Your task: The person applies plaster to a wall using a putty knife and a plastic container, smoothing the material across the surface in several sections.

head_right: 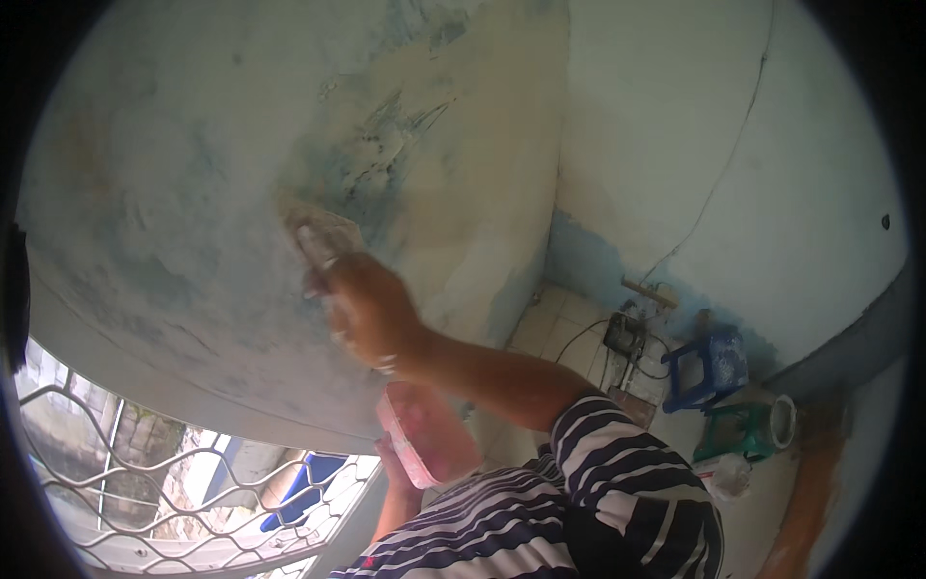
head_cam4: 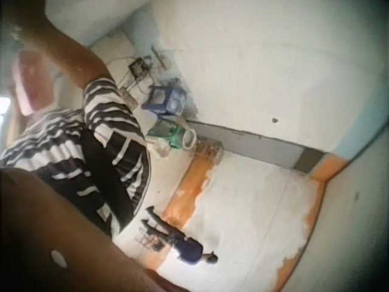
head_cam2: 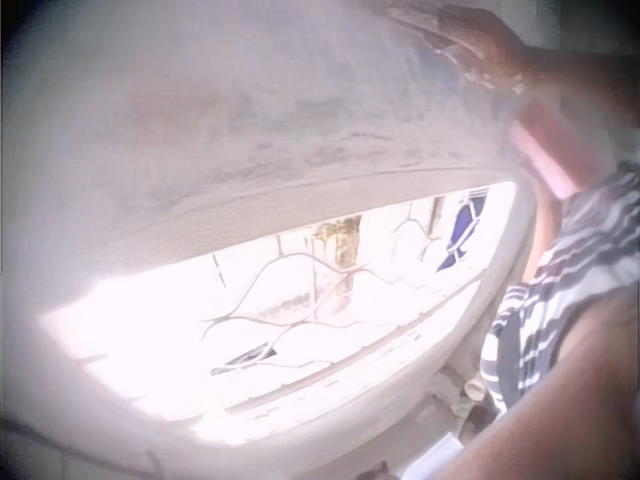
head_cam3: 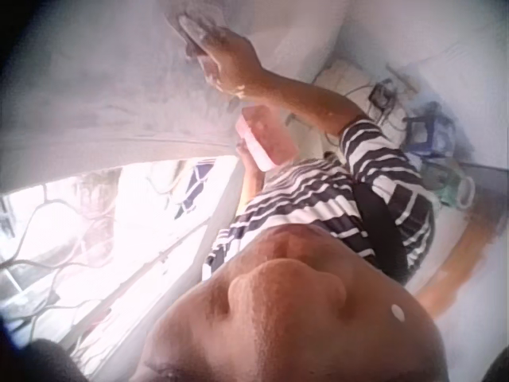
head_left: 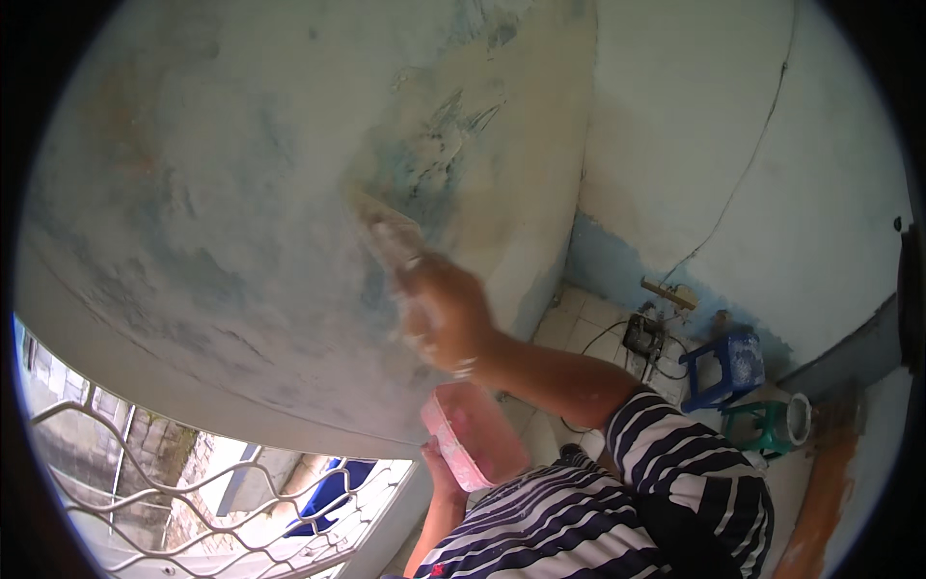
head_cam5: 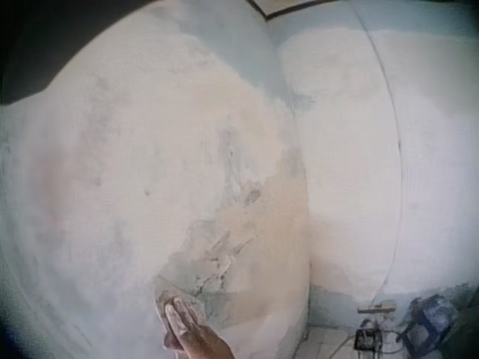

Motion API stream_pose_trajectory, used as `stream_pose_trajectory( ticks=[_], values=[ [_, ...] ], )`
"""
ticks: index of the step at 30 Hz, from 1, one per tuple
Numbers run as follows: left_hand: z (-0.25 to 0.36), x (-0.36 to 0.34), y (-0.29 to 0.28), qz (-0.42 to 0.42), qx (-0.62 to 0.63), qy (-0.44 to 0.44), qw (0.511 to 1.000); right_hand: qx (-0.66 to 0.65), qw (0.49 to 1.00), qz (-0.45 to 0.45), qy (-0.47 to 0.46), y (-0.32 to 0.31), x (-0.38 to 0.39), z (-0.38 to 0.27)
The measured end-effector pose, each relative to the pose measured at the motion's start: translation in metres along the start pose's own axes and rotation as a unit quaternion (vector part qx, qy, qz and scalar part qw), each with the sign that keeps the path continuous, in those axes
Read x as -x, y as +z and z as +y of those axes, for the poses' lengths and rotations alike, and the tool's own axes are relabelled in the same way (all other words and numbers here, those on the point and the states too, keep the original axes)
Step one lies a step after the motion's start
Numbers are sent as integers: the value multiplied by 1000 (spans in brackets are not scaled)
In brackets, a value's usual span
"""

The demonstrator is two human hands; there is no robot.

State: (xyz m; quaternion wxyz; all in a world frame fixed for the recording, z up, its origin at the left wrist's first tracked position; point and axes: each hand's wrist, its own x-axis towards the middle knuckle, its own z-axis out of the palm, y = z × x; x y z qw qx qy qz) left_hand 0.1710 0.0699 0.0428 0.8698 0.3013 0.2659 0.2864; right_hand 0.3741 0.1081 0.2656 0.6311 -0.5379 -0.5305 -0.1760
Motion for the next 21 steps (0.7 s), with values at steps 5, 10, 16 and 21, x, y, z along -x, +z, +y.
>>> stream_pose_trajectory(
  ticks=[5,10,16,21],
  values=[
    [11,3,-17,-6,-15,-12,1000,-57,974,176,131,-83,-98,30],
    [9,2,-15,29,1,-36,999,163,983,59,51,-8,-48,84],
    [9,2,-11,11,47,2,999,-22,995,-81,47,-20,55,-2],
    [2,12,-25,54,49,27,997,82,988,112,73,-83,-93,56]
  ],
)
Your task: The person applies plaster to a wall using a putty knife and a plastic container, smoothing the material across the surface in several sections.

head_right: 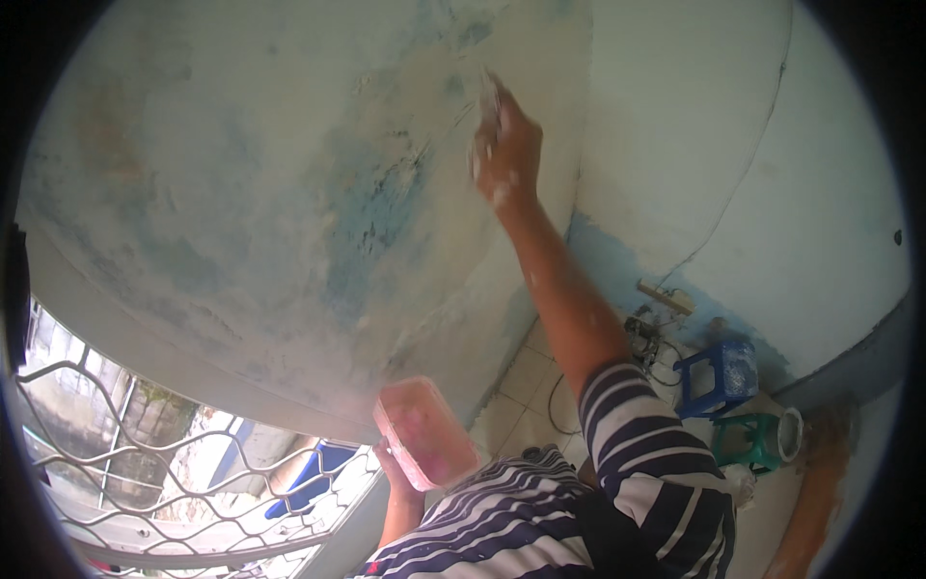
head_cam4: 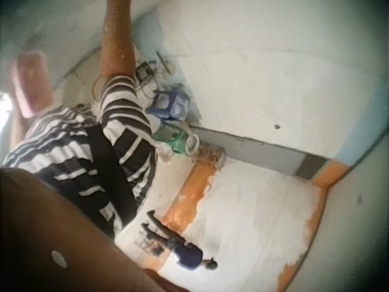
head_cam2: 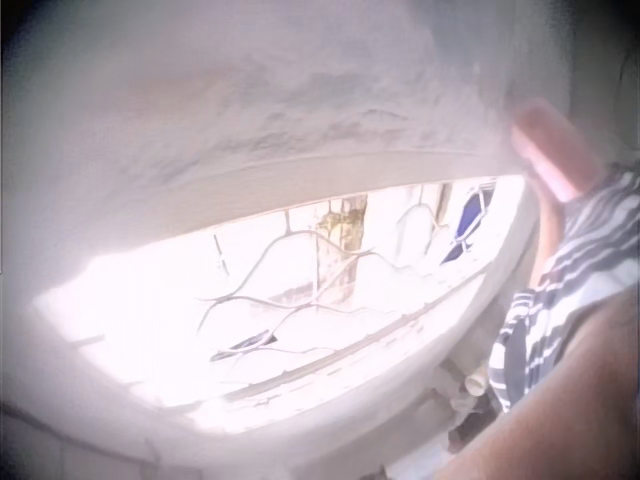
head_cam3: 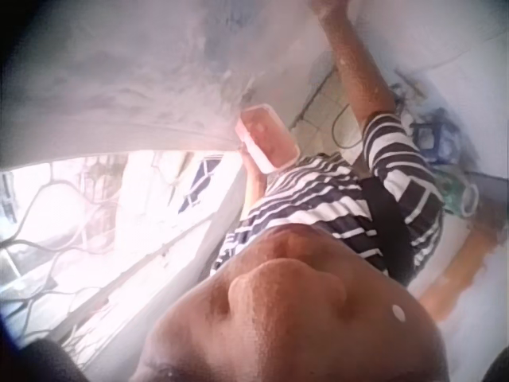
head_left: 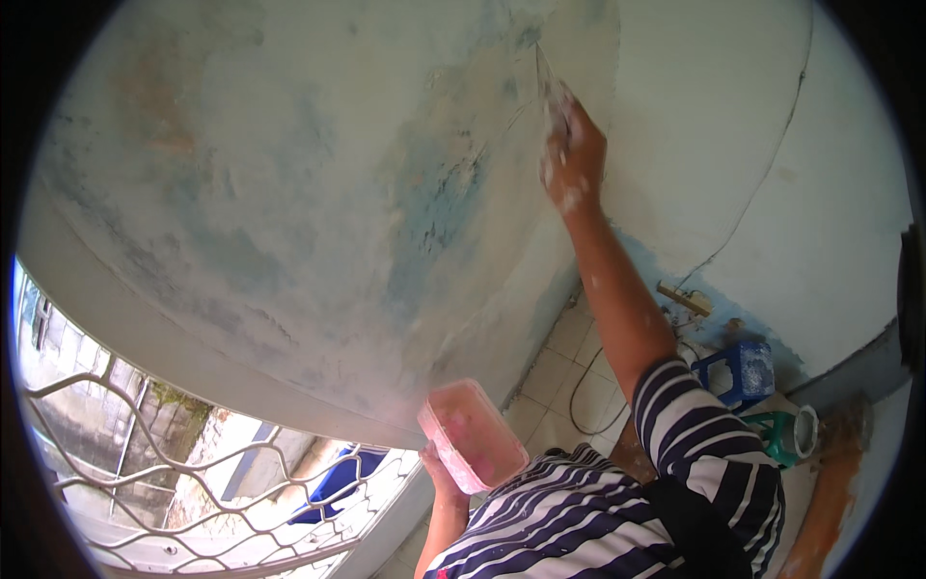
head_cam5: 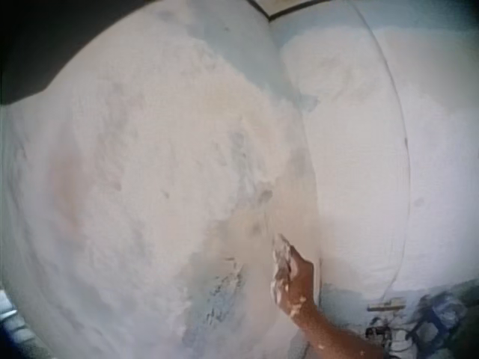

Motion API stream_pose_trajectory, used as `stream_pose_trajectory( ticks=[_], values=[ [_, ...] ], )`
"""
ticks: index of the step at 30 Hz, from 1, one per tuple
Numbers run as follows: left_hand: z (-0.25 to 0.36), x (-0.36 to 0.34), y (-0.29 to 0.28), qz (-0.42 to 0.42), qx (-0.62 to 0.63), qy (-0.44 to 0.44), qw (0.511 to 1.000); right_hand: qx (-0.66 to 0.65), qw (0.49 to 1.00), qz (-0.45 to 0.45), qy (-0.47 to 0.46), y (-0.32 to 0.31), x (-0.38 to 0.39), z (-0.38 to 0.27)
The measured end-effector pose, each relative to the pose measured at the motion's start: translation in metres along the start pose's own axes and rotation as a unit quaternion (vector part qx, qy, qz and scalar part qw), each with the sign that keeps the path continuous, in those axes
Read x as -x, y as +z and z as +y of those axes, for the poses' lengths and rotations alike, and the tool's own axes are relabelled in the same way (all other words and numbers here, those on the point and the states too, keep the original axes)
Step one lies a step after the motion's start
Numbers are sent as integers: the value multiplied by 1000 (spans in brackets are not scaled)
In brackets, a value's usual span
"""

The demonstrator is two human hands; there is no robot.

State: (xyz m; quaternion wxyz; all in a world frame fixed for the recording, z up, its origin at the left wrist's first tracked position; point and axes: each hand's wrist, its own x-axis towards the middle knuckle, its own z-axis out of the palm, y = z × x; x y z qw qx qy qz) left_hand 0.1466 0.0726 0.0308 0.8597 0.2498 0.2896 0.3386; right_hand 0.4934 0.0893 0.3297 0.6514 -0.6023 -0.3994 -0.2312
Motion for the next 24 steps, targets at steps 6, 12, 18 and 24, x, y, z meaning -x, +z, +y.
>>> stream_pose_trajectory(
  ticks=[6,12,18,24],
  values=[
    [-11,11,41,43,22,37,998,-28,966,-167,-196,56,154,-71],
    [-13,20,48,68,106,22,992,-428,868,-175,180,-4,111,3],
    [-20,24,62,100,120,53,986,11,993,-92,78,44,4,79],
    [-19,55,41,69,194,90,974,-149,915,-323,-189,24,195,-58]
  ],
)
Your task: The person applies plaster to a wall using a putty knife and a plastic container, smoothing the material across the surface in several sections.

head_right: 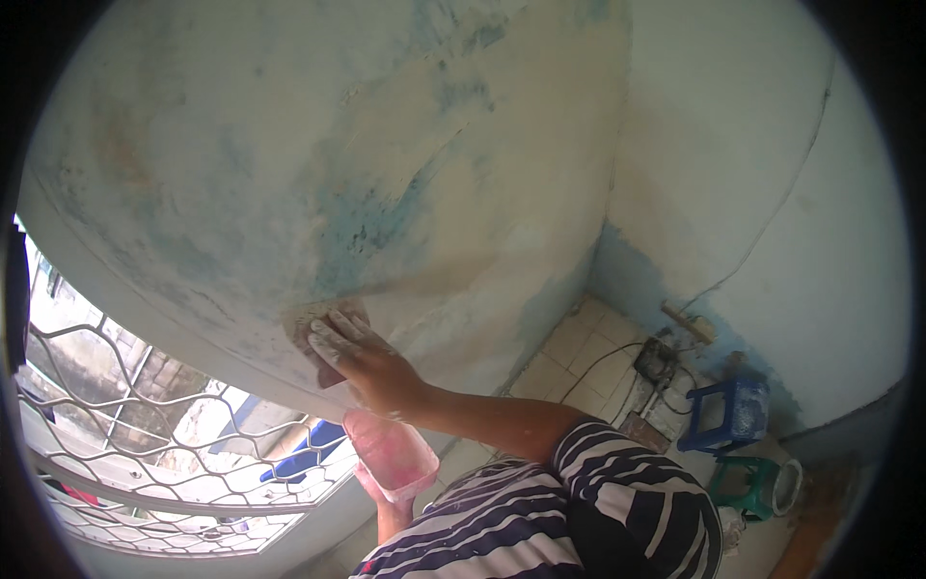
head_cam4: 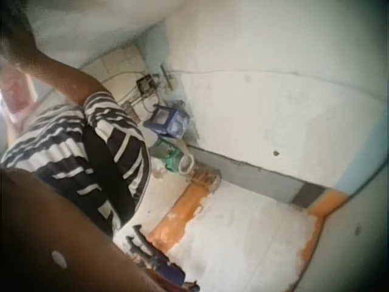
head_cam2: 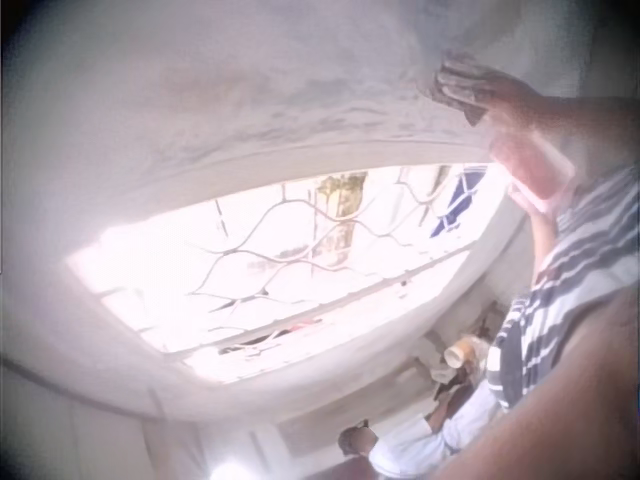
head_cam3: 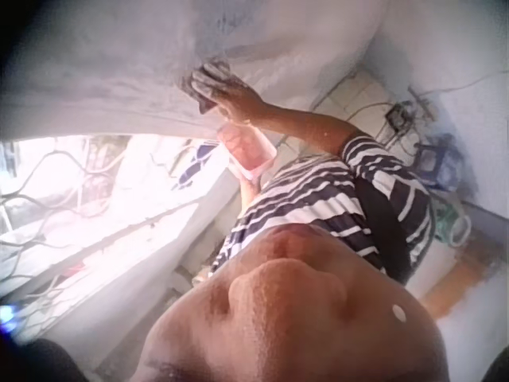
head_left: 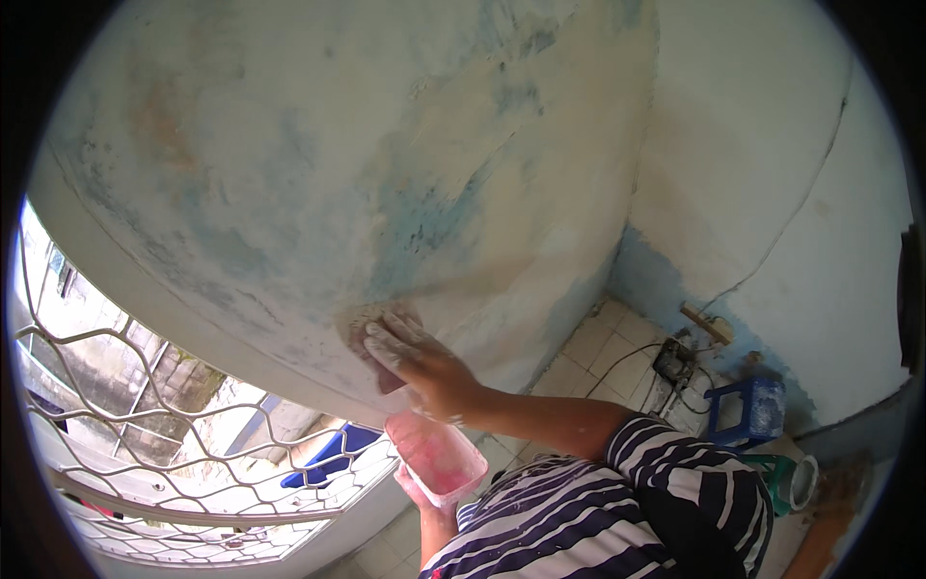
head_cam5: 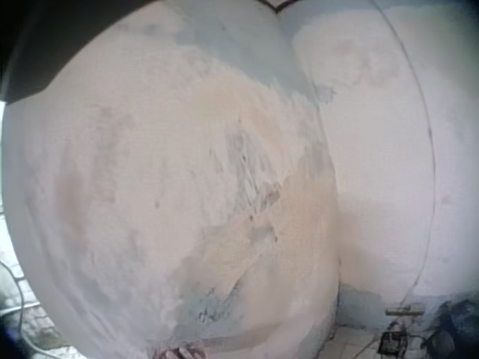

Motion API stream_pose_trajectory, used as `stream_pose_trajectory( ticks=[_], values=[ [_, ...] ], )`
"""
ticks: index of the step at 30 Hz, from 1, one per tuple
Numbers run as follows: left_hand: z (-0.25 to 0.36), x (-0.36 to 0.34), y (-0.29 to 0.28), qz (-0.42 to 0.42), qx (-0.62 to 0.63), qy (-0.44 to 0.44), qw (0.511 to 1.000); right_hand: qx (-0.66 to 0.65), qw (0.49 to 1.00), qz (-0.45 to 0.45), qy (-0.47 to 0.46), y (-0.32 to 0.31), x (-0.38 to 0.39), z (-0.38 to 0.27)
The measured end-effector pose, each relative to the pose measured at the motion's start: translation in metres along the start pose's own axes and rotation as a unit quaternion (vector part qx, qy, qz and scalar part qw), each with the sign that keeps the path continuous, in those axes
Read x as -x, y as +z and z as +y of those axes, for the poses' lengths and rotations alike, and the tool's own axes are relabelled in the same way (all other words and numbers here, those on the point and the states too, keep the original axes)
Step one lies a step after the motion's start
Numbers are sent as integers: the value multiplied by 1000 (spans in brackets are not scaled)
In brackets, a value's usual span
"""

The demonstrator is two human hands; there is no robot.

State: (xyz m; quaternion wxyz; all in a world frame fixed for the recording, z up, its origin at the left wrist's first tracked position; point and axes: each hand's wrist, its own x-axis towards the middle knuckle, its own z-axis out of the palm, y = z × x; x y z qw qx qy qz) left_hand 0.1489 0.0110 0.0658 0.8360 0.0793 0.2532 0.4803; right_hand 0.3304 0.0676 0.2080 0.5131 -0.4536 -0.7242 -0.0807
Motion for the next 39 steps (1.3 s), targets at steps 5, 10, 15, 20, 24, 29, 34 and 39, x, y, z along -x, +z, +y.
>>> stream_pose_trajectory(
  ticks=[5,10,15,20,24,29,34,39],
  values=[
    [18,31,-27,46,63,51,996,23,950,241,196,-137,-43,97],
    [23,33,-34,20,23,68,997,99,953,197,207,-74,-58,134],
    [29,41,-33,-31,31,88,995,-30,998,-14,-48,21,17,-30],
    [34,48,-52,27,68,80,994,-43,964,197,175,-93,-9,77],
    [36,39,-50,34,61,64,996,-13,928,280,247,-152,-71,161],
    [62,21,-66,-24,52,45,997,66,997,37,33,49,14,-7],
    [94,43,-64,-1,11,63,998,-182,959,109,185,18,50,9],
    [111,46,-88,-20,13,47,999,-321,902,218,188,-100,-21,66]
  ],
)
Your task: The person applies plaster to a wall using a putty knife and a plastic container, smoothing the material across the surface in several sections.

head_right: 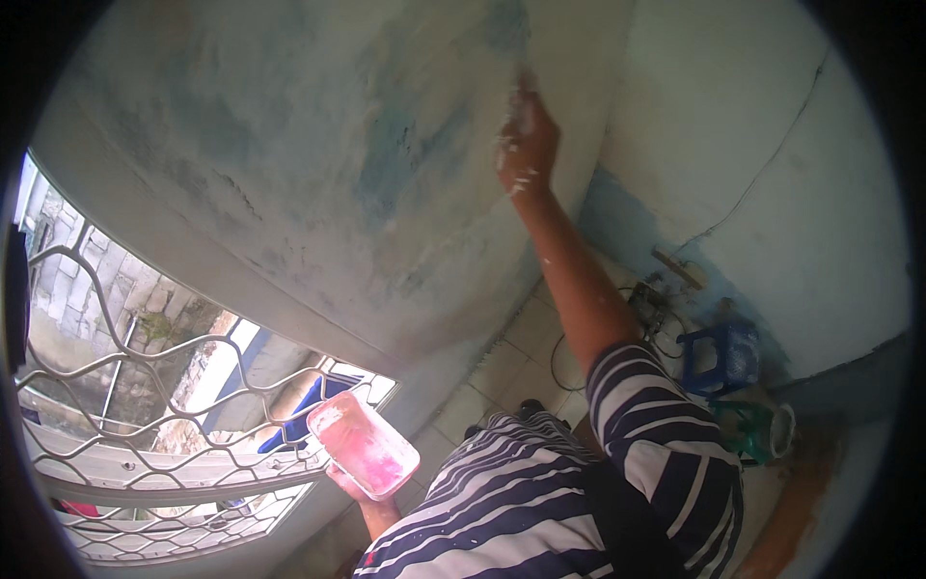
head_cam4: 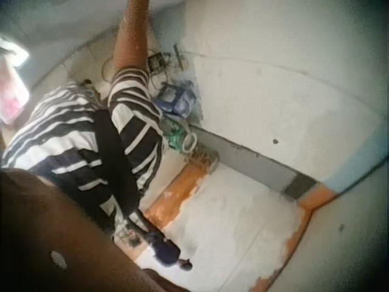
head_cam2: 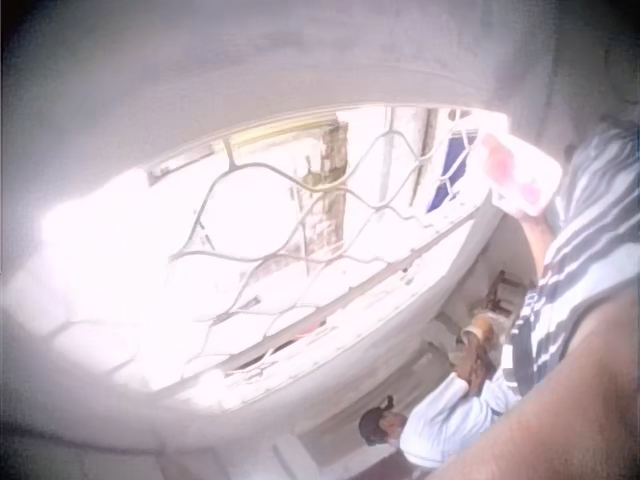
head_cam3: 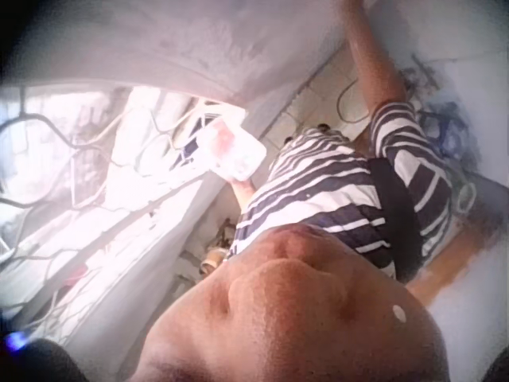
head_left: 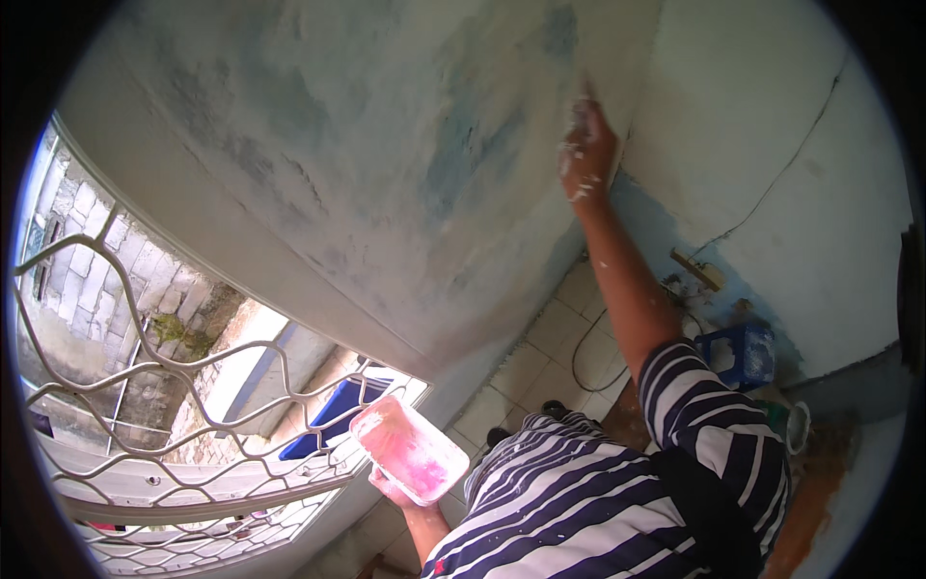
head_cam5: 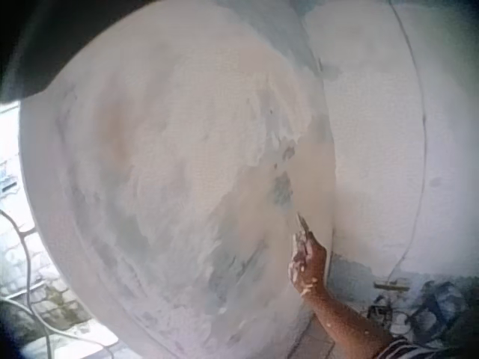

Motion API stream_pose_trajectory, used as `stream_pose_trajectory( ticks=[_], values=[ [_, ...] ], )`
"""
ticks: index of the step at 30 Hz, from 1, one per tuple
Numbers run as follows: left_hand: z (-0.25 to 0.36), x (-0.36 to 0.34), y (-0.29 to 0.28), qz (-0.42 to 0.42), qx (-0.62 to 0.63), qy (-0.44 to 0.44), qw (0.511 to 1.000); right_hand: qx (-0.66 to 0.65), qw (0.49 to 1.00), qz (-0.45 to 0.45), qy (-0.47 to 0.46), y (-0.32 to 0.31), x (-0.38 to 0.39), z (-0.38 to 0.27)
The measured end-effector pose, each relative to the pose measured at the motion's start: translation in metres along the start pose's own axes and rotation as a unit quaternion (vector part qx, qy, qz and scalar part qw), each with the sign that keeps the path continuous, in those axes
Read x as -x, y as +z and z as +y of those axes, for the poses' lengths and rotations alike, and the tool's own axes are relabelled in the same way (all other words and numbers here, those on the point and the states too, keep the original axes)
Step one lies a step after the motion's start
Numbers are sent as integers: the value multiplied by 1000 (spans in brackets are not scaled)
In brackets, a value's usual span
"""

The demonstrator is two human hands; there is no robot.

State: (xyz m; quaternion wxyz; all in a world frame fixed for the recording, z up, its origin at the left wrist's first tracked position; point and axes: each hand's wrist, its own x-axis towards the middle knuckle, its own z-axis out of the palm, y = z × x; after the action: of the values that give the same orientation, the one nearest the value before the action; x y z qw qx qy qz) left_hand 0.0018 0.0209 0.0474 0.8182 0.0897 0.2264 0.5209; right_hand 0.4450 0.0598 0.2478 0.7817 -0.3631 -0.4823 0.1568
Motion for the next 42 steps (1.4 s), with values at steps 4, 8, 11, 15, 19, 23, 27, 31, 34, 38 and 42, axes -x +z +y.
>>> stream_pose_trajectory(
  ticks=[4,8,11,15,19,23,27,31,34,38,42],
  values=[
    [5,-7,-1,19,-10,-29,999,347,936,-42,-49,125,104,81],
    [19,-14,-7,13,-19,-62,998,273,916,-263,-128,157,178,42],
    [21,-19,-16,19,-34,-93,995,232,972,12,-39,54,131,52],
    [22,-25,-24,15,-55,-103,993,189,946,264,7,-104,-47,24],
    [22,-34,-31,32,-95,-131,986,82,938,295,162,-92,-64,93],
    [8,-27,-3,46,-109,-114,986,442,886,-22,-137,108,116,88],
    [-5,-26,7,56,-116,-103,986,328,939,19,-105,80,119,55],
    [-11,-25,2,72,-116,-72,988,114,957,267,-7,-73,-44,52],
    [-22,-28,-2,47,-124,-100,986,-1,950,286,124,-177,-74,157],
    [-33,-25,22,98,-125,-44,986,360,932,52,-10,33,84,145],
    [-40,-41,33,78,-116,-92,986,153,982,-91,-59,34,160,126]
  ],
)
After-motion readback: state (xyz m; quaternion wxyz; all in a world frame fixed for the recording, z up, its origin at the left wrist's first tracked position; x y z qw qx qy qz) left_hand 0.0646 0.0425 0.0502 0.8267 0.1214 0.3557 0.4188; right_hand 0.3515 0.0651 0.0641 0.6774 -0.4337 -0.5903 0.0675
